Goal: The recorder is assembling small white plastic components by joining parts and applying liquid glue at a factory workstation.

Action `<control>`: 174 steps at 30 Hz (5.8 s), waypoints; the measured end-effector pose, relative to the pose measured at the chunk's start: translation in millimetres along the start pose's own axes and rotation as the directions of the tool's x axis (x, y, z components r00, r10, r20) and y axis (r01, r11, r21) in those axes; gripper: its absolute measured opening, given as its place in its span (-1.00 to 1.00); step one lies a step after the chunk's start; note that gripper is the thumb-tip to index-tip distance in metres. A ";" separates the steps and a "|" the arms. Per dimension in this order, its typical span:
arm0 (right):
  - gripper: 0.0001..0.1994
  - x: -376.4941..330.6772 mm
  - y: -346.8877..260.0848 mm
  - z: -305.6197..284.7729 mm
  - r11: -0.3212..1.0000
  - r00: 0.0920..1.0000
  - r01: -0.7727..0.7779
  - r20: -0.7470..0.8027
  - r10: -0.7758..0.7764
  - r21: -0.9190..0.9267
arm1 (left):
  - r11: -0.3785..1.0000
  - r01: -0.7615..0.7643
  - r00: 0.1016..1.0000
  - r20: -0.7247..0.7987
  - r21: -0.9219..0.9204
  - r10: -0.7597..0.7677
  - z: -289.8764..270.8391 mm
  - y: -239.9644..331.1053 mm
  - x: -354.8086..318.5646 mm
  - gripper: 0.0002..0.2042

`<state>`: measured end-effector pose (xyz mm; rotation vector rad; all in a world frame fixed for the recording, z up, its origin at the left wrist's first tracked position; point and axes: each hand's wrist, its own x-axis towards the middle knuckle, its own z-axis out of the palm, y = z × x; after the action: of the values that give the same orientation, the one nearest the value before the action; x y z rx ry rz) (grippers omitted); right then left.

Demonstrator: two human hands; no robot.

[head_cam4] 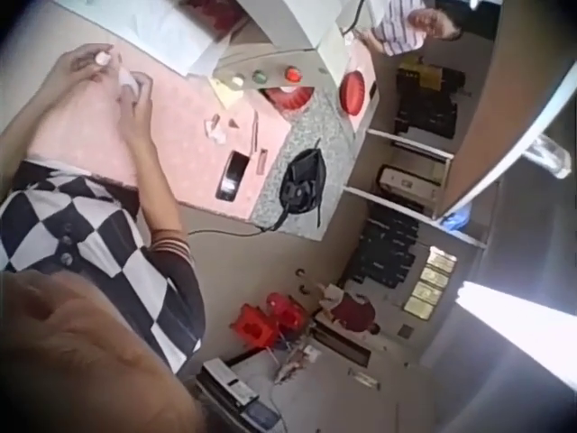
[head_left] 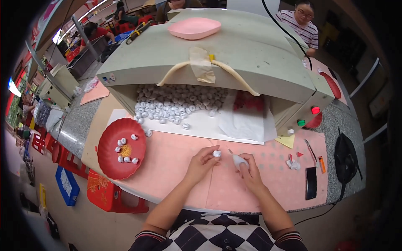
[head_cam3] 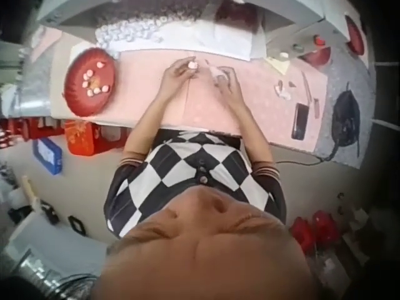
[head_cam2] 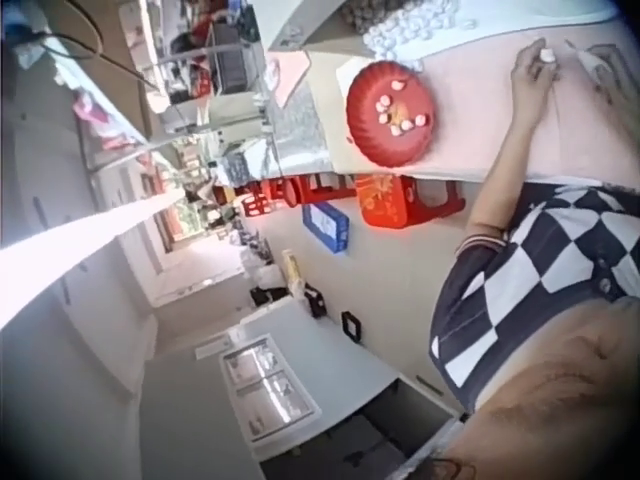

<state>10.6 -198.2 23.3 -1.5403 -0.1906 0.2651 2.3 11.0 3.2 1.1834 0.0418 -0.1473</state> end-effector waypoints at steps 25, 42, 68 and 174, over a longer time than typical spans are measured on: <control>-0.80 -5.4 11.5 0.3 0.911 0.922 0.318 -0.138 -0.361 -0.261 | 0.901 -0.175 0.981 -0.007 0.397 0.193 13.8 -0.9 -5.3 -0.67; -0.79 -2.9 12.5 -2.0 0.874 0.895 0.366 -0.138 -0.425 -0.320 | 0.906 -0.195 0.978 0.003 0.375 0.209 15.1 -1.2 -5.8 -0.67; -0.83 -4.0 10.6 -2.0 0.883 0.898 0.339 -0.166 -0.406 -0.325 | 0.964 -0.048 0.996 -0.064 0.260 0.066 13.8 -3.7 -6.1 -0.69; -0.86 18.2 -13.8 6.3 0.858 0.893 -0.438 0.239 0.382 0.266 | 0.945 -0.204 0.968 0.197 0.256 0.155 4.8 2.9 -5.4 -0.56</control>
<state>26.9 -187.1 36.5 -1.2240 0.0473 0.7432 -2.9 8.1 8.2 1.4406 -0.2490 -0.0963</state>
